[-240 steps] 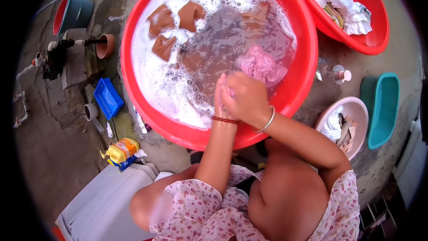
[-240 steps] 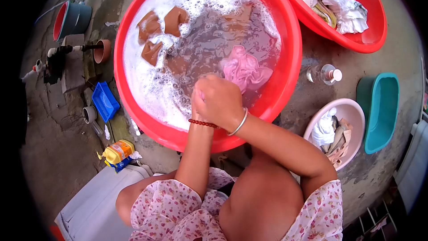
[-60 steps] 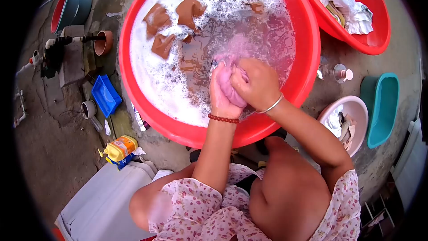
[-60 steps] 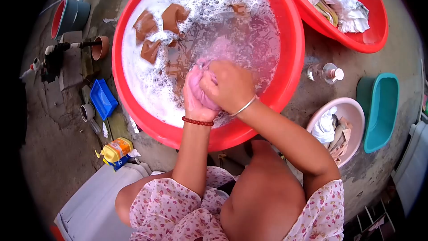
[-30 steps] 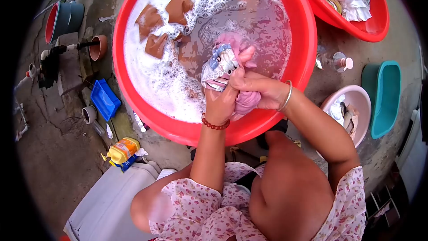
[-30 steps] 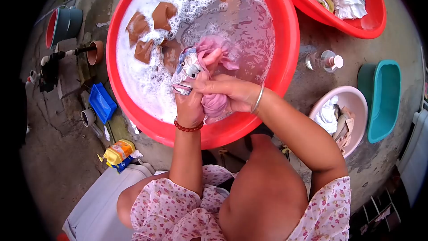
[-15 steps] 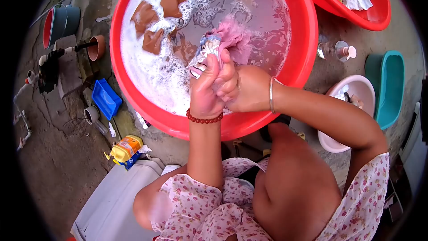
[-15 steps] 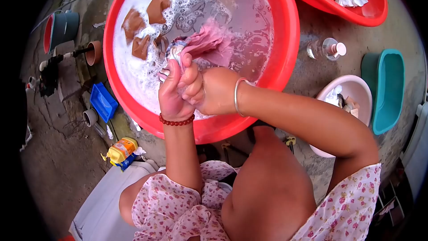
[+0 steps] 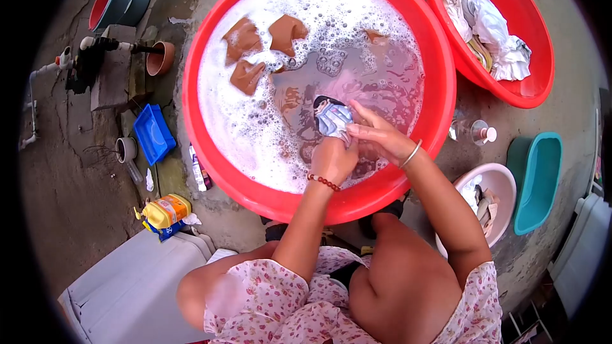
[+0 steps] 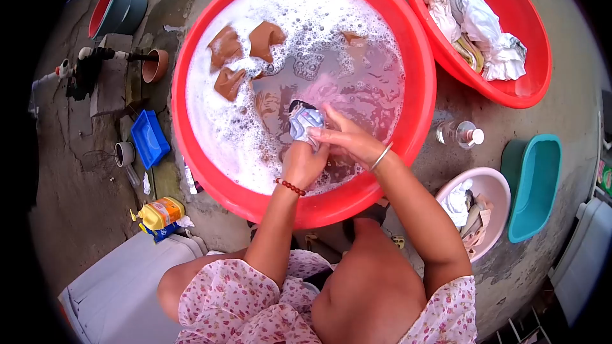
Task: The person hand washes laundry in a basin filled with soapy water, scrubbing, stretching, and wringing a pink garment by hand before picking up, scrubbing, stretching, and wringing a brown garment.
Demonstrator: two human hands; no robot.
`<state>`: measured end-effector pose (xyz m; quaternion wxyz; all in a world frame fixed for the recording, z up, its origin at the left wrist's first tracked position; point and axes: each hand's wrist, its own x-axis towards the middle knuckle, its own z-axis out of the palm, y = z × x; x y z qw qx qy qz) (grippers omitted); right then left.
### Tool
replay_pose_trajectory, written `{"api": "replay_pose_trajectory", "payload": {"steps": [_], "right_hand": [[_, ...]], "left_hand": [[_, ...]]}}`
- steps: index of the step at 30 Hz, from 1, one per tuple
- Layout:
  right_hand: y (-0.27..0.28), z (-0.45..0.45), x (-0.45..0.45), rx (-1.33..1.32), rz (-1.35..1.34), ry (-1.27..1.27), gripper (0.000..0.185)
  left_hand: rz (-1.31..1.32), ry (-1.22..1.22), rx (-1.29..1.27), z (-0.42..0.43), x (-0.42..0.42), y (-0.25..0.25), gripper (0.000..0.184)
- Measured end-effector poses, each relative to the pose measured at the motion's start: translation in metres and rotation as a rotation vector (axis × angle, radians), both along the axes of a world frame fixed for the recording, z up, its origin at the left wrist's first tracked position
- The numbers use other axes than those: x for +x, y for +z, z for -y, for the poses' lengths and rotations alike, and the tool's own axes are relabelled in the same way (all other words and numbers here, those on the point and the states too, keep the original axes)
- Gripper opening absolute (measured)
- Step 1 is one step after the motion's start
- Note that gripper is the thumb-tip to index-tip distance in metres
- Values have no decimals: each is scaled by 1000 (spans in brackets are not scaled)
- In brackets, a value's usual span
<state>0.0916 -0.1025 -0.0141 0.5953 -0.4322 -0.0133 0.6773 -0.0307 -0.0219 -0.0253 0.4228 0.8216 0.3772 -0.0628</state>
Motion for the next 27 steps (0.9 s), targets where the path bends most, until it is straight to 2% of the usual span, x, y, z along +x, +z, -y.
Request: {"api": "replay_pose_trajectory", "payload": {"steps": [1, 2, 4, 5, 6, 7, 9, 10, 12, 13, 14, 15, 17, 18, 20, 21, 22, 24, 25, 27], "right_hand": [[-18, -6, 1, 23, 184, 92, 98], [-40, -6, 2, 29, 593, 173, 88], [-66, -10, 15, -183, 631, 61, 67], [-91, -6, 22, -314, 796, 20, 56], [-96, -8, 26, -447, 960, -26, 46], [-99, -5, 24, -455, 1102, -50, 35], [-58, -12, 5, -336, 1096, 3, 29], [-35, -15, -14, -197, 1263, -21, 28], [19, -18, -46, 21, 1337, -1, 26], [37, -16, -58, 91, 1408, 4, 20], [49, -14, -65, 82, 1399, 11, 20], [60, -11, -71, 151, 1427, 63, 18], [62, -17, -74, 232, 1473, 104, 19], [57, -19, -75, 249, 1555, 73, 21], [41, -27, -71, 195, 1656, 14, 26], [29, -32, -61, 127, 1669, -5, 28], [12, -38, -44, -89, 1653, 71, 32], [-26, -44, 1, -411, 1585, 249, 42], [-40, -37, 15, -516, 1528, 373, 47], [-52, -32, 33, -699, 1508, 373, 47]], "left_hand": [[-52, -98, -36, 15, 3, 5, 28], [-110, -194, -73, 27, 6, 11, 35], [-58, -95, -388, 31, 11, 18, 40], [4, -65, -356, 25, 8, 9, 47], [81, 177, -416, 21, 9, 0, 56], [211, 425, -601, 13, 9, -9, 58], [388, 855, -1003, -8, 13, 0, 59], [374, 1014, -1126, -15, 16, 6, 51], [611, 1037, -1536, -28, -4, -44, 48], [663, 843, -1658, -30, 1, -25, 36], [654, 854, -1664, -31, -6, -32, 36], [774, 752, -1890, -31, -10, -34, 33], [657, 548, -1483, -27, -7, -23, 35], [660, 547, -1484, -22, -7, -23, 35], [654, 1011, -1675, -13, -11, -28, 35], [932, 698, -1763, -7, -28, -33, 31], [933, 709, -1765, -2, -21, -25, 31], [728, 1030, -1316, 4, 5, -3, 34], [723, 841, -1133, 4, 4, -3, 35], [706, 882, -1193, -9, 10, 12, 37]]}}
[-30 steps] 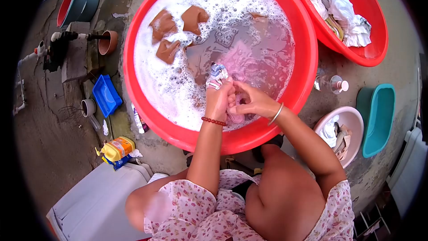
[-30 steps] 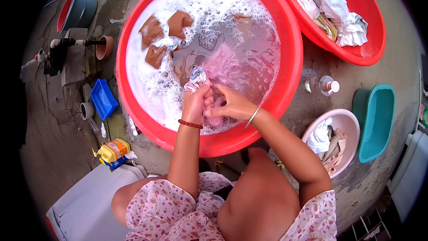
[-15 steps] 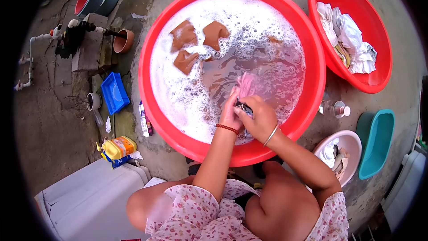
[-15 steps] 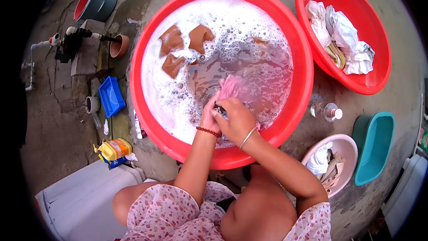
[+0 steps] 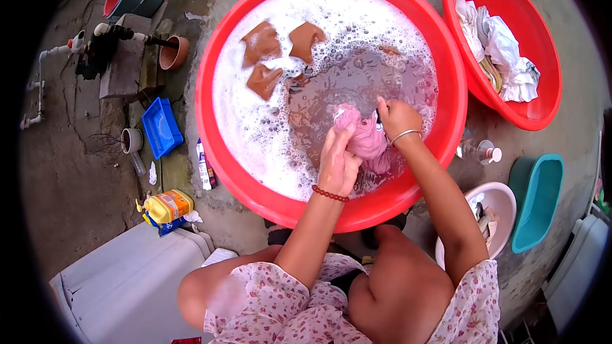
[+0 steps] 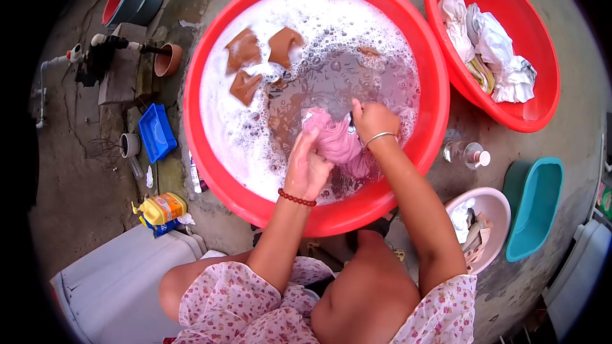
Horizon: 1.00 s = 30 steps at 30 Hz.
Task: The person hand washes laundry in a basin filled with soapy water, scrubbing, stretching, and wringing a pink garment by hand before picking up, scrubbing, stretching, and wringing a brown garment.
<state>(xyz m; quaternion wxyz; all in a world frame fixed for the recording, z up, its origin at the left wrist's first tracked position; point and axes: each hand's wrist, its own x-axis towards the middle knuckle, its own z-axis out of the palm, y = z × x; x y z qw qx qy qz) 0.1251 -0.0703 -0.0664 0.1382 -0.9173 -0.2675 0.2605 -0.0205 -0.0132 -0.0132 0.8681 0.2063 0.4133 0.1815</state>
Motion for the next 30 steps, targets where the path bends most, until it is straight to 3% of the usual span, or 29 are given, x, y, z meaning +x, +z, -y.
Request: {"api": "replay_pose_trajectory", "payload": {"steps": [3, 5, 7, 8, 9, 11, 13, 15, 17, 18, 19, 21, 22, 23, 25, 26, 27, 29, 30], "right_hand": [[-2, 14, 25, -16, 25, -160, 41], [-7, 24, 13, 36, 109, -35, 36], [-16, 30, 6, -84, -18, 483, 32], [-20, 26, 19, -389, -218, 571, 28], [-28, 23, 20, -386, -215, 571, 28], [-45, 17, 19, -485, -109, 324, 28], [-4, 16, -1, -69, 56, 186, 35], [26, 21, -15, 357, 39, 319, 40], [81, 24, -36, 539, -126, 320, 39], [101, 29, -44, 622, -216, 323, 40], [114, 34, -52, 735, -271, 343, 40], [142, 37, -56, 863, -436, 407, 44], [148, 36, -55, 929, -519, 313, 43], [151, 35, -54, 991, -602, 215, 42], [141, 24, -42, 1114, -614, -81, 42], [125, 20, -30, 1062, -570, -175, 45], [103, 15, -25, 1067, -567, -158, 45], [65, 10, -22, 1028, -653, -459, 42], [61, 13, -23, 1023, -663, -448, 42]], "left_hand": [[1, -49, -129, -16, -8, 3, 46], [-390, -265, 204, -16, -12, -3, 53], [-393, -341, 339, -18, -17, -17, 60], [-430, -287, 257, -15, -20, -17, 61], [-458, -229, 184, -16, -20, -16, 62], [-373, -241, 47, -11, -20, -10, 66], [-301, -150, -384, 0, -8, -8, 74], [-309, -208, -414, 7, -2, -11, 76], [-14, -148, -582, 12, -9, -36, 76], [41, 18, -504, 15, -3, -26, 67], [220, -64, -634, 10, -16, -59, 63], [280, -105, -690, 10, -26, -61, 60], [376, -154, -585, 2, -31, -55, 57], [469, -192, -475, -7, -35, -44, 53], [-108, -26, -147, -8, -5, 28, 46], [374, -28, -476, -21, -21, -19, 42], [387, -22, -466, -21, -15, -5, 42], [144, 83, -367, -10, -5, 30, 42], [262, 58, -346, -4, -11, 26, 42]]}}
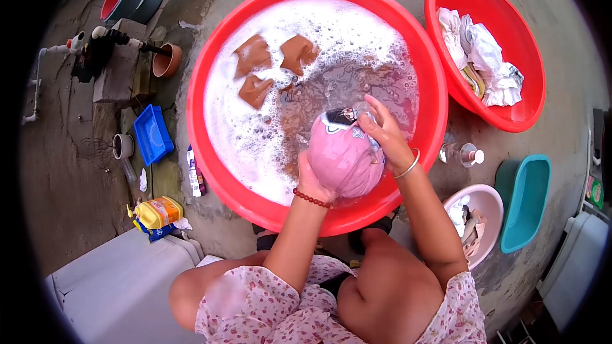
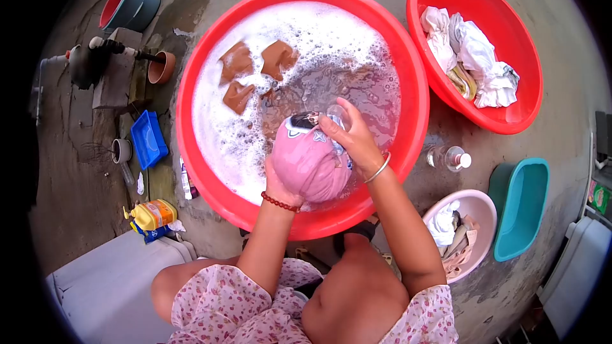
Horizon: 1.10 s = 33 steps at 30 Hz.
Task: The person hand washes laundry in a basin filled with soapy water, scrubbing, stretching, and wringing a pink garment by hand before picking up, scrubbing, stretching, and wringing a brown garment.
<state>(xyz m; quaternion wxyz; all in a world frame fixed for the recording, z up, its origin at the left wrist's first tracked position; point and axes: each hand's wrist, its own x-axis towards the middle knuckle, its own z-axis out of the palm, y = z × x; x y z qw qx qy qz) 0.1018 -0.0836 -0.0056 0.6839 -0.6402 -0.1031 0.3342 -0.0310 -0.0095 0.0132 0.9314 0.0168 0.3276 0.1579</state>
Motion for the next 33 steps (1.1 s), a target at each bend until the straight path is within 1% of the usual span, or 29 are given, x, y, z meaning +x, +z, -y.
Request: {"api": "replay_pose_trajectory", "payload": {"steps": [1, 2, 3, 4, 5, 6, 7, 8, 9, 11, 12, 13, 14, 15, 16, 17, 19, 20, 21, 23, 24, 25, 27, 28, 29, 30, 31, 32, 33], "right_hand": [[-2, 6, -3, 141, -458, 100, 39], [-6, 12, -5, 278, -913, 197, 37], [-15, 17, -8, 274, -913, 202, 37], [-27, 22, -11, 319, -1033, 200, 32], [-28, 26, -12, 366, -1147, 196, 29], [-25, 29, -14, 331, -1114, 128, 26], [-21, 30, -16, 331, -1096, 134, 26], [-17, 31, -17, 247, -991, 133, 24], [-14, 29, -14, 168, -880, 128, 22], [-16, 27, -8, 216, -812, 150, 21], [-4, 25, -7, 126, -504, 121, 21], [6, 21, -5, 38, -196, 87, 21], [13, 14, -4, 71, 271, 89, 24], [33, 10, -2, 97, 774, 124, 27], [48, 7, -2, 118, 959, 218, 28], [59, 7, -5, 137, 1140, 313, 29], [76, 10, -14, 210, 1141, 340, 28], [80, 9, -21, 289, 1133, 373, 27], [81, 10, -24, 320, 1135, 379, 27], [77, 13, -26, 315, 835, 194, 21], [71, 14, -30, 265, 625, 41, 18], [64, 15, -34, 203, 408, -101, 15], [45, 17, -34, 210, -179, -222, 10], [33, 17, -34, 220, -186, -204, 10], [19, 17, -33, 211, -287, -235, 10], [9, 18, -32, 197, -386, -268, 11], [3, 21, -31, 198, -394, -257, 11], [-2, 24, -30, 200, -640, -162, 12], [-12, 32, -28, 194, -887, -68, 14]], "left_hand": [[-4, 12, 0, 4, -5, -11, 42], [69, -30, -21, 7, -8, -25, 43], [142, -74, -44, 8, -7, -27, 43], [76, -129, -33, 9, -6, -27, 43], [85, -129, -35, 9, -4, -29, 43], [-60, -237, 230, 10, -1, -35, 45], [-204, -336, 499, 11, 2, -44, 47], [-349, -317, 733, 14, -1, -65, 57], [-328, -310, 745, 13, -2, -79, 57], [-641, -480, 1319, 10, -5, -95, 62], [-283, -387, 682, 4, 0, -52, 63], [-43, -425, 344, -6, -2, -35, 63], [174, -378, 129, -9, -1, -23, 64], [233, -312, -8, -8, 3, -10, 65], [287, -248, -148, -7, 8, 2, 68], [291, -254, -143, -7, 11, -1, 68], [340, -83, -198, -9, 14, -12, 75], [300, -73, -130, -8, 18, 11, 60], [300, -56, -106, -7, 19, 13, 60], [-13, 57, 206, -6, 16, 10, 43], [34, 107, 201, -7, 18, 8, 28], [-122, 251, 310, 6, 16, 10, 18], [-277, 234, 669, 12, 20, 26, 23], [-432, 178, 973, 13, 19, 10, 21], [-442, 193, 982, 16, 17, 13, 21], [-481, 108, 1231, 19, 16, 20, 19], [-521, 11, 1472, 21, 15, 23, 17], [-515, -22, 1663, 21, 15, 23, 18], [-529, -25, 1658, 24, 15, 22, 18]]}}
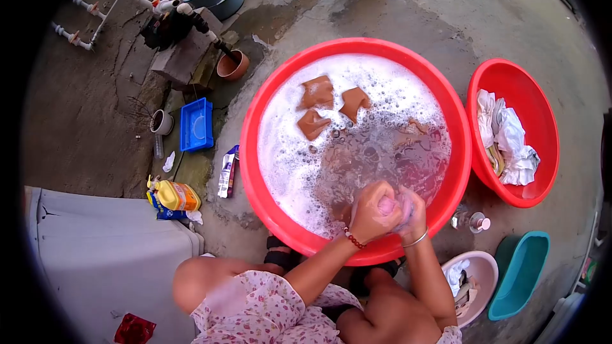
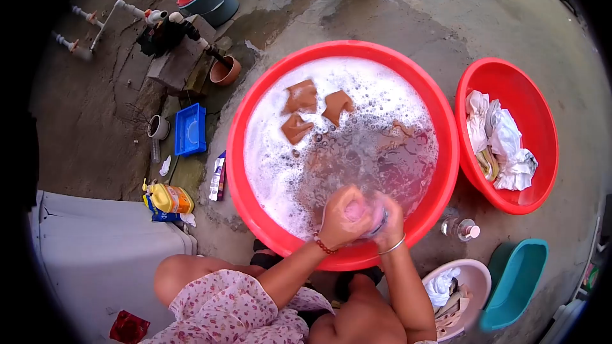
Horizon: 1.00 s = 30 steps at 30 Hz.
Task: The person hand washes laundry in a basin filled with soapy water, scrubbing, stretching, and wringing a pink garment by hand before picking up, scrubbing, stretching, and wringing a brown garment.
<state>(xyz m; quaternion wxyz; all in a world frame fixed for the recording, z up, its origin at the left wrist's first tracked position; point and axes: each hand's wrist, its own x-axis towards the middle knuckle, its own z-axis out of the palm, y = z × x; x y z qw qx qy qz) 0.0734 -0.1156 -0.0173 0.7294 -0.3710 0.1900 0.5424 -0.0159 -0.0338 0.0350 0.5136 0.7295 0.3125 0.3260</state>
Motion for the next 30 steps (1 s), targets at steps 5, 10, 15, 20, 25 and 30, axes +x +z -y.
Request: {"api": "replay_pose_trajectory", "payload": {"steps": [5, 10, 15, 20, 25, 30], "right_hand": [[-46, 23, -1, 109, -205, 338, 30], [-37, 26, 7, -17, -93, 56, 24], [11, 21, 86, -26, 194, -364, 18], [94, 31, 162, 94, 470, -812, 47], [93, 49, 172, -41, 421, -739, 60], [17, 34, 120, -51, 241, -246, 30]], "left_hand": [[-80, -294, 253, 15, 2, 1, 18], [-257, -414, 247, 4, 2, -26, 22], [-271, -73, -207, -29, -6, -49, 46], [-799, 469, 116, -83, -66, -115, 62], [-827, 426, -160, -90, -86, -159, 92], [-890, 96, -289, -63, -81, -173, 59]]}}
